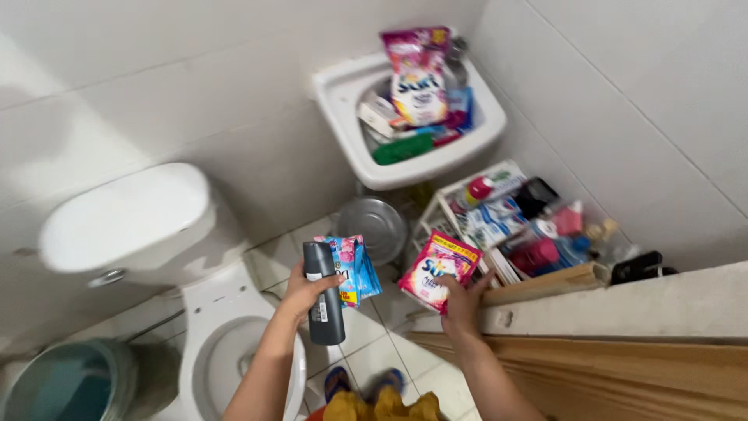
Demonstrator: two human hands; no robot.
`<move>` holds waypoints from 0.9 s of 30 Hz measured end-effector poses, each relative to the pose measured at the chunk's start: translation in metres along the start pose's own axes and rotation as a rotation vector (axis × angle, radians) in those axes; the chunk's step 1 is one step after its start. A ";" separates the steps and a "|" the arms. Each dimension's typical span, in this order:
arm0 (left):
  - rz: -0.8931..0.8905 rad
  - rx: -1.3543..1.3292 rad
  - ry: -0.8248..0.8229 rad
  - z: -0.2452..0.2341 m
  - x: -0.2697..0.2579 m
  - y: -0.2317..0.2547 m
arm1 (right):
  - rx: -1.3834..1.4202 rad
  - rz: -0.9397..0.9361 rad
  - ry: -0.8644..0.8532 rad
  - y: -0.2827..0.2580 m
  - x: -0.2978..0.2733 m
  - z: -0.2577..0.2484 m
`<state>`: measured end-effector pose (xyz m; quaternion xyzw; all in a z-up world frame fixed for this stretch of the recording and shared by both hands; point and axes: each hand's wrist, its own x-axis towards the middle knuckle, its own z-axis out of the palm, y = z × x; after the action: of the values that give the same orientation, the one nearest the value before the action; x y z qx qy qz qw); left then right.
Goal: The person unpacks various household and personal care items from a cardboard box and places them onto a multi-tiered plastic rack in the bathroom. Items handled include bottles, tubes, and packets of cleaning and hygiene products.
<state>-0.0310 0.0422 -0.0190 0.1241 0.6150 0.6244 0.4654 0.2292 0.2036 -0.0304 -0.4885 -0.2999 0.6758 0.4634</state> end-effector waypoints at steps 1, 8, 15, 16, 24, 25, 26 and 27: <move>0.009 -0.013 -0.061 0.003 0.011 -0.003 | 0.006 0.000 0.043 0.005 0.002 -0.006; -0.035 0.134 -0.079 0.007 0.056 -0.020 | -0.298 -0.006 0.197 0.014 -0.031 0.002; -0.209 0.336 -0.232 0.011 0.134 -0.005 | -0.063 0.200 0.559 0.031 -0.030 0.029; -0.237 0.413 -0.243 0.015 0.154 0.001 | -0.071 0.175 0.637 0.038 -0.023 0.032; -0.169 0.628 -0.741 0.069 0.233 0.003 | 0.263 -0.021 0.806 0.067 -0.043 0.029; -0.179 0.643 -0.757 0.078 0.234 0.001 | 0.276 -0.026 0.835 0.068 -0.048 0.026; -0.213 0.623 -0.785 0.086 0.233 -0.004 | 0.321 0.009 0.873 0.071 -0.051 0.020; -0.247 0.604 -0.813 0.094 0.233 -0.009 | 0.366 0.044 0.909 0.075 -0.053 0.014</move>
<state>-0.0839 0.2725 -0.1038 0.4117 0.5474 0.2611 0.6802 0.1961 0.1263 -0.0692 -0.6507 0.0667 0.4454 0.6114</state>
